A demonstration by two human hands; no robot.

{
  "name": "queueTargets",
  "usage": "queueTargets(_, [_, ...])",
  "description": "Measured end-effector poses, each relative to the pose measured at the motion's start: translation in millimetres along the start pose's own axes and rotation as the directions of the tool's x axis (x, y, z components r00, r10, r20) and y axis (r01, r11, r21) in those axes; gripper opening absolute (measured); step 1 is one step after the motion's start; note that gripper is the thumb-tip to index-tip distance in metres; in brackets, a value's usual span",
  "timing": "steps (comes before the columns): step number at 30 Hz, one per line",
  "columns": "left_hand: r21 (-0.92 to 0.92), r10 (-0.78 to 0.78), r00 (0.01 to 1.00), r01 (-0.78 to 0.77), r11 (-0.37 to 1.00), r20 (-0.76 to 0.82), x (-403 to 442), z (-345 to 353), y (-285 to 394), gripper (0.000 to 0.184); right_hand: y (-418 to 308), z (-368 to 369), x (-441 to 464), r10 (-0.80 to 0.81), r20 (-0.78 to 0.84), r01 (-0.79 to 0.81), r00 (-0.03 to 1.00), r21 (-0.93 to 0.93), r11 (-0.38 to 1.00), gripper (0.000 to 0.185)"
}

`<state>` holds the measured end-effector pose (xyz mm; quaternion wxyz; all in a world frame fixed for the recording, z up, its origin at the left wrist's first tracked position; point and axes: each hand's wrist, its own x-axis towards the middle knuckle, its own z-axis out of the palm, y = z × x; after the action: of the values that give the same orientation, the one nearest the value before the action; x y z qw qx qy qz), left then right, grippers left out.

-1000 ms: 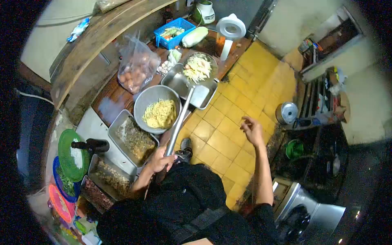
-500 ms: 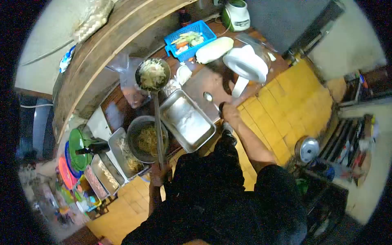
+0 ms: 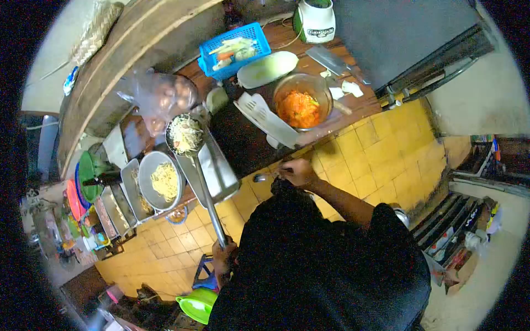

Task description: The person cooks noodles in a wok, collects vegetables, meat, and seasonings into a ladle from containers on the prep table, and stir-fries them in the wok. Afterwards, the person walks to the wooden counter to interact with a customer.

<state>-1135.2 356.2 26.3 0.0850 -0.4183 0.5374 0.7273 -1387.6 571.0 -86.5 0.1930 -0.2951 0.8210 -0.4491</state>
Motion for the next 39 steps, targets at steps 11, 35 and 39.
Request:
queueTargets(11, [-0.297,-0.064,0.993,0.092,0.95,0.103,-44,51,-86,0.021,-87,-208,-61,-0.039,-0.703,0.363,0.71,0.317,0.876,0.016])
queueTargets(35, [-0.125,-0.201,0.94,0.172,0.977,-0.276,-96,225,-86,0.014,-46,-171,132,-0.266,0.011,0.255,0.964,-0.325,0.911,0.02])
queueTargets(39, [-0.237,-0.15,0.927,0.07,0.969,-0.343,-97,239,-79,0.012,-42,-175,133,-0.246,0.088,0.261,0.965,-0.297,0.919,0.019])
